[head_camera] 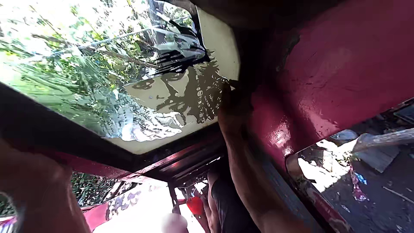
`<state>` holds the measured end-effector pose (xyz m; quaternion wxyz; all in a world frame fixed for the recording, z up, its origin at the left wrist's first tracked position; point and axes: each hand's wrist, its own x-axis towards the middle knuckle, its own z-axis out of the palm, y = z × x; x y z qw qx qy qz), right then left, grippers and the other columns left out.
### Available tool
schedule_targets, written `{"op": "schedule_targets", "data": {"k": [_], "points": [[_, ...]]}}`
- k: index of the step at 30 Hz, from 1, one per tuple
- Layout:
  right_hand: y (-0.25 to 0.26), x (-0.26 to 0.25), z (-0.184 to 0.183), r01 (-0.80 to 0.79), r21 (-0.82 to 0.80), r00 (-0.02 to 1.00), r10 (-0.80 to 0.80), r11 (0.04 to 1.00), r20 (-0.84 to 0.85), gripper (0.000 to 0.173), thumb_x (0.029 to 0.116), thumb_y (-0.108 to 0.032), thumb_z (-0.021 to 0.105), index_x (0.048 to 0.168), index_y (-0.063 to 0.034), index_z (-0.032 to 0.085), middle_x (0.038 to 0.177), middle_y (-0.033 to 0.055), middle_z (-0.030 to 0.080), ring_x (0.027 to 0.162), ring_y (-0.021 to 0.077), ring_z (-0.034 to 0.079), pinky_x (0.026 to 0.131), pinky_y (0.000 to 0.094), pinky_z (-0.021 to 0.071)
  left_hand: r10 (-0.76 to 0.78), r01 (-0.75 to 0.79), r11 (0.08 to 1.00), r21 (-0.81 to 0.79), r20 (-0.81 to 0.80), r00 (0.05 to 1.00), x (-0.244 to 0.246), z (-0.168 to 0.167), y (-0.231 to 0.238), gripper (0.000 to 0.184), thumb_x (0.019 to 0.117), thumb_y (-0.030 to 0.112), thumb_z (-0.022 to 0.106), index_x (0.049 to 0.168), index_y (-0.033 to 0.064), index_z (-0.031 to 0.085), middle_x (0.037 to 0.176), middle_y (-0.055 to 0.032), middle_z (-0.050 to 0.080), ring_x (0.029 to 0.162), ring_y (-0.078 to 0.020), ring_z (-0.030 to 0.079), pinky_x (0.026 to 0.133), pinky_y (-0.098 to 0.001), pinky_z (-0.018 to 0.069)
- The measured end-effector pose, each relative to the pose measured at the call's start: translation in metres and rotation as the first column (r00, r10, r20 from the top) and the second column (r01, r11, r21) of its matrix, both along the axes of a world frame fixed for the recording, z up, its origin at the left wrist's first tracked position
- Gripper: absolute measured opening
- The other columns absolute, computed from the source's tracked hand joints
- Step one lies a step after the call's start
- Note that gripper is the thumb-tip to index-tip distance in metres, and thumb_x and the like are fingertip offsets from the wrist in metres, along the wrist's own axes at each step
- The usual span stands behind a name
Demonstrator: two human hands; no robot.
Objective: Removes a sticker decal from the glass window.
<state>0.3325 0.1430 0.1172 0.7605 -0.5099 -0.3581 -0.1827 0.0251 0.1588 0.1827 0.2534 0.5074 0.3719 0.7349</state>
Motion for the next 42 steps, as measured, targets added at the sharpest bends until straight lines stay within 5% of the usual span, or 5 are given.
{"op": "schedule_targets", "data": {"k": [10, 18, 23, 28, 42], "points": [[0.003, -0.012, 0.015, -0.069, -0.042, 0.993, 0.065, 0.997, -0.094, 0.013, 0.0979, -0.007, 0.057, 0.094, 0.0030, 0.066, 0.072, 0.0021, 0.058, 0.062, 0.0019, 0.055, 0.061, 0.0185, 0.0481, 0.064, -0.067, 0.990, 0.125, 0.024, 0.998, -0.006, -0.005, 0.005, 0.025, 0.1071, 0.034, 0.051, 0.116, 0.0124, 0.060, 0.098, 0.0066, 0.069, 0.094, -0.0067, 0.069, 0.086, -0.0277, 0.0572], [0.004, -0.005, 0.004, -0.062, -0.050, 0.998, 0.064, 0.997, 0.027, 0.011, 0.0975, -0.007, 0.056, 0.094, 0.0019, 0.062, 0.075, 0.0041, 0.059, 0.063, 0.0053, 0.055, 0.060, 0.0216, 0.0476, -0.013, 0.018, 0.996, 0.082, -0.065, 0.998, 0.006, 0.007, -0.005, 0.025, 0.1096, 0.015, 0.031, 0.114, 0.0105, 0.056, 0.099, 0.0083, 0.066, 0.096, -0.0010, 0.066, 0.091, -0.0236, 0.0537], [0.005, -0.005, -0.004, -0.165, 0.099, 0.983, 0.172, 0.981, -0.063, 0.032, 0.0901, -0.010, 0.072, 0.115, 0.0083, 0.062, 0.066, -0.0054, 0.049, 0.051, -0.0032, 0.042, 0.051, 0.0140, 0.0425, -0.009, 0.008, 1.000, 0.029, 0.017, 1.000, -0.006, -0.004, 0.004, 0.029, 0.1111, 0.017, 0.029, 0.121, 0.0096, 0.055, 0.106, 0.0056, 0.066, 0.102, -0.0042, 0.065, 0.096, -0.0280, 0.0529], [0.006, -0.011, 0.009, -0.068, 0.041, 0.995, 0.071, 0.997, -0.072, 0.010, 0.0955, -0.006, 0.064, 0.092, 0.0031, 0.068, 0.065, -0.0028, 0.057, 0.052, -0.0046, 0.048, 0.053, 0.0125, 0.0441, 0.007, -0.007, 1.000, -0.001, 0.001, 1.000, -0.006, -0.004, 0.004, 0.033, 0.1112, 0.017, 0.023, 0.124, 0.0087, 0.053, 0.109, 0.0046, 0.065, 0.105, -0.0044, 0.064, 0.097, -0.0286, 0.0518], [-0.011, -0.035, 0.021, -0.322, 0.059, 0.930, 0.328, 0.945, -0.169, 0.008, 0.1012, -0.004, 0.053, 0.099, 0.0014, 0.059, 0.068, -0.0066, 0.050, 0.053, -0.0061, 0.045, 0.051, 0.0113, 0.0432, -0.012, 0.016, 0.998, 0.055, -0.063, 0.998, 0.003, 0.006, -0.003, 0.027, 0.1106, 0.015, 0.030, 0.119, 0.0102, 0.055, 0.105, 0.0073, 0.065, 0.101, -0.0015, 0.064, 0.095, -0.0242, 0.0519]]}}
